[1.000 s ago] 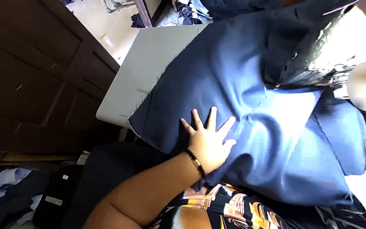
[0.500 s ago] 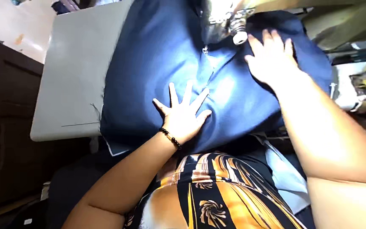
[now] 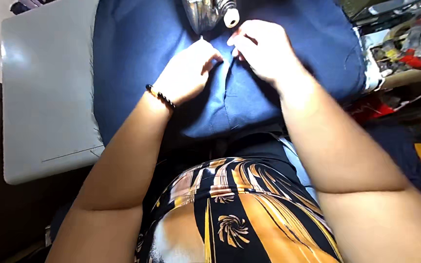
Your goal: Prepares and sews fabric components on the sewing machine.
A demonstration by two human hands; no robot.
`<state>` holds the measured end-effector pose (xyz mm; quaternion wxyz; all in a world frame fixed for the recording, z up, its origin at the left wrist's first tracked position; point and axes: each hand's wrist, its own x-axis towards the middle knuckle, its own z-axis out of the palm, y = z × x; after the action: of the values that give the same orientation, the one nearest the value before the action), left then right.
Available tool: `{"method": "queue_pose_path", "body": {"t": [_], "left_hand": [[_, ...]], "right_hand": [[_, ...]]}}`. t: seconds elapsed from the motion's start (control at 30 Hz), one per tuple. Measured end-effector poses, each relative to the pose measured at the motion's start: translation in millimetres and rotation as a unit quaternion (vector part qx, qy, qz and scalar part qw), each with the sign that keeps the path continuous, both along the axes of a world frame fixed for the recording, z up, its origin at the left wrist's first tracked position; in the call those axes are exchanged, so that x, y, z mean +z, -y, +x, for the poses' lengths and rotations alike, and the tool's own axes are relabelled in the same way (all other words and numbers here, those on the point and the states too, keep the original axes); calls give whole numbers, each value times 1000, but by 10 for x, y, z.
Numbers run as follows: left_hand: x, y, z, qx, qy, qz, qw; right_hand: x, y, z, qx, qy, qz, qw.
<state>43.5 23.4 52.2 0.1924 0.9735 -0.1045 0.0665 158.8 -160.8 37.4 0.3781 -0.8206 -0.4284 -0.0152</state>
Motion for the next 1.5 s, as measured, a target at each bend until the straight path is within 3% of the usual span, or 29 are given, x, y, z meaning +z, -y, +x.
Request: {"method": "queue_pose_path", "body": {"t": [0.07,0.17,0.33,0.5,0.73,0.9,1.1,1.5], "left_hand": [[-108,-109,122,-16,-4,-16,1000],[-278,-139,179,-11,9,-50,999],[-451,-185,144,-33,173,-130,976],[-438,-170,101,-44,241,-140,959],[-482,-141,126,-13,163,-117,980],[-557,-149,160,5,191,-119,974],[-599,-213,199,4,184,-207,961],[-563,-213,187,36,128,-285,949]], "right_hand": [[-129,102,-228,-10,-72,89,993],[-294,280,-464,-8,-114,80,990],[-444,355,-595,21,-68,46,996],[-436,337,-661,76,-33,26,996],[-453,302,-763,75,-9,-10,997],[-445,233,-734,67,-15,-28,997],[-432,161,-669,65,-16,-16,998],[-248,-157,-380,64,-40,11,997]]}}
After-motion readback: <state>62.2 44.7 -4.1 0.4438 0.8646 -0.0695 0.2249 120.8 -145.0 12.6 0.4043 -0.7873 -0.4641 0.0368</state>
